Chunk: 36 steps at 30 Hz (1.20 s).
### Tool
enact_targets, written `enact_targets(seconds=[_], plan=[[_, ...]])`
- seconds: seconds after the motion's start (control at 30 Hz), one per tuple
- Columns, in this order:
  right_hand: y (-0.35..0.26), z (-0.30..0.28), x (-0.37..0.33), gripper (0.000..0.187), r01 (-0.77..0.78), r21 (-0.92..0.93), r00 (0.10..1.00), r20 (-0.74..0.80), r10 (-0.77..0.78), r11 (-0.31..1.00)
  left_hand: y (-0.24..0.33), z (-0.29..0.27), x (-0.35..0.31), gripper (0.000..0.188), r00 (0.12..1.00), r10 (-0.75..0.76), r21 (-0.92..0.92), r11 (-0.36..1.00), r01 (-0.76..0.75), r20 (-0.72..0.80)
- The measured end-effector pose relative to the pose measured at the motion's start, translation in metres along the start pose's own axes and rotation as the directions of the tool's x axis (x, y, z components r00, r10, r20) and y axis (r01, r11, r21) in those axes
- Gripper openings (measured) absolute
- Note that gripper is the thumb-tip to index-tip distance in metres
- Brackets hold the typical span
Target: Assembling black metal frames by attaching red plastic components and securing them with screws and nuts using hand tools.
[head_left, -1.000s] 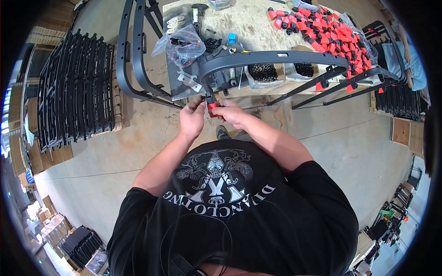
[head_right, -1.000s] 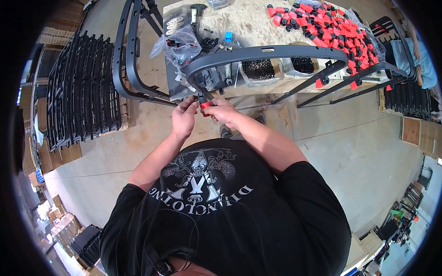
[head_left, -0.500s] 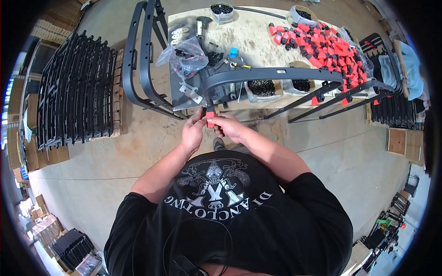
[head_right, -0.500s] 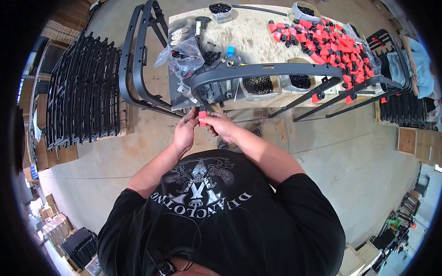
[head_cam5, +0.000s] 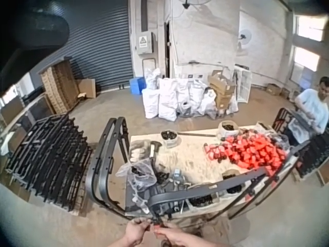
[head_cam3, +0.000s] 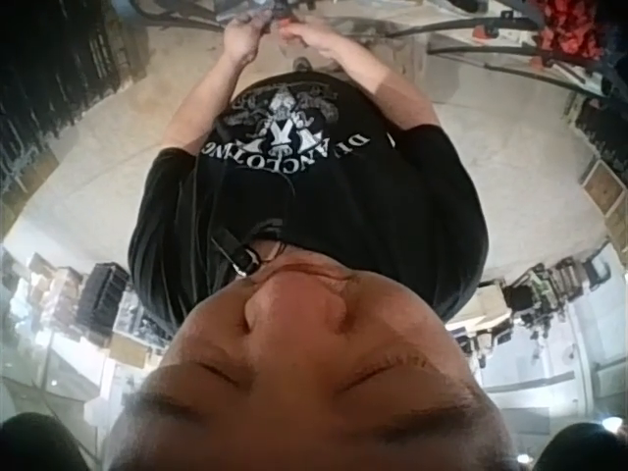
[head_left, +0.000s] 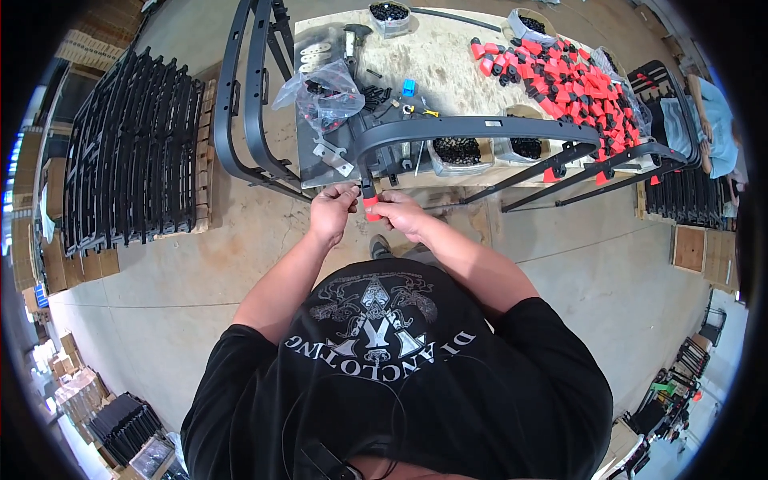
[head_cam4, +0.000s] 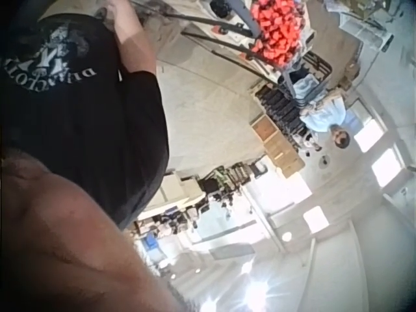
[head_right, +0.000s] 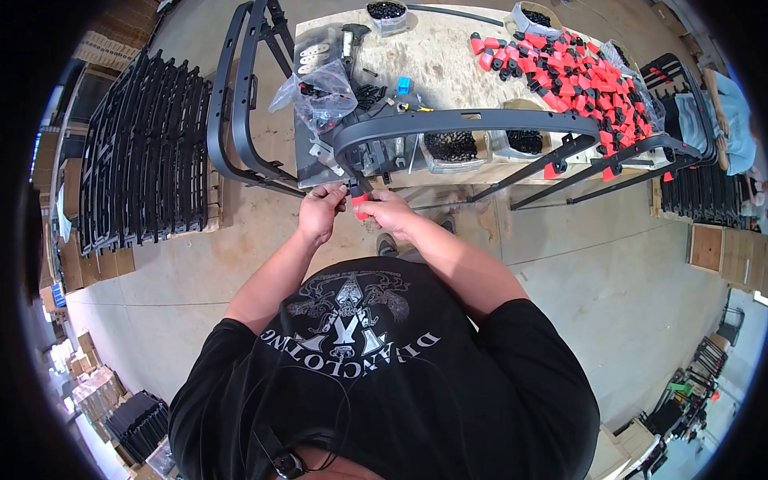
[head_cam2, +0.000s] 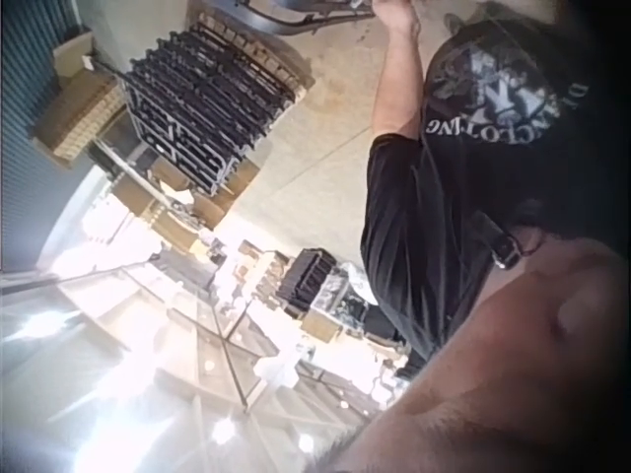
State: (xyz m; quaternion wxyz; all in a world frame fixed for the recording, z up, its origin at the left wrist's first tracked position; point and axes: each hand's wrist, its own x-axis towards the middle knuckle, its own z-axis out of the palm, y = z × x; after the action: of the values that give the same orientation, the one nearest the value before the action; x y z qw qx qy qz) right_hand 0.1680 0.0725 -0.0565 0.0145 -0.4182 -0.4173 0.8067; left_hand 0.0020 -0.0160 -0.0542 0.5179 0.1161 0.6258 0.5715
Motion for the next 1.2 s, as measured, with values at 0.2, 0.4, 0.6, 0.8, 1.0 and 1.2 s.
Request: enact_targets(seconds=[0.2, 0.4, 0.6, 0.8, 1.0, 1.2], plan=[[-0.006, 0.009, -0.009, 0.027, 0.017, 0.039, 0.997, 0.069, -0.020, 0.999, 0.007, 0.009, -0.005, 0.012, 0.995, 0.056, 0.226, 0.973, -0.035, -0.086], [-0.005, 0.007, -0.009, 0.025, -0.026, 0.111, 0.994, 0.112, 0.014, 0.993, 0.013, 0.002, 0.007, 0.012, 0.991, -0.133, 0.050, 0.990, 0.132, 0.015], [0.011, 0.008, 0.005, 0.032, 0.124, -0.172, 0.983, -0.114, -0.145, 0.977, 0.009, -0.006, 0.015, 0.015, 0.988, -0.107, 0.152, 0.984, 0.089, 0.114], [-0.002, 0.010, -0.005, 0.028, 0.007, -0.037, 0.997, -0.081, -0.010, 0.999, 0.018, 0.001, 0.016, 0.021, 0.974, -0.190, 0.247, 0.956, 0.156, 0.121], [-0.005, 0.011, -0.013, 0.026, 0.004, -0.020, 0.997, -0.071, -0.006, 1.000, 0.014, -0.001, 0.022, 0.030, 0.923, -0.333, 0.148, 0.940, 0.308, 0.195], [-0.008, 0.011, -0.014, 0.021, -0.014, -0.105, 0.996, -0.093, 0.005, 0.994, -0.015, -0.007, 0.027, 0.030, 0.995, 0.018, 0.406, 0.912, -0.058, 0.101]])
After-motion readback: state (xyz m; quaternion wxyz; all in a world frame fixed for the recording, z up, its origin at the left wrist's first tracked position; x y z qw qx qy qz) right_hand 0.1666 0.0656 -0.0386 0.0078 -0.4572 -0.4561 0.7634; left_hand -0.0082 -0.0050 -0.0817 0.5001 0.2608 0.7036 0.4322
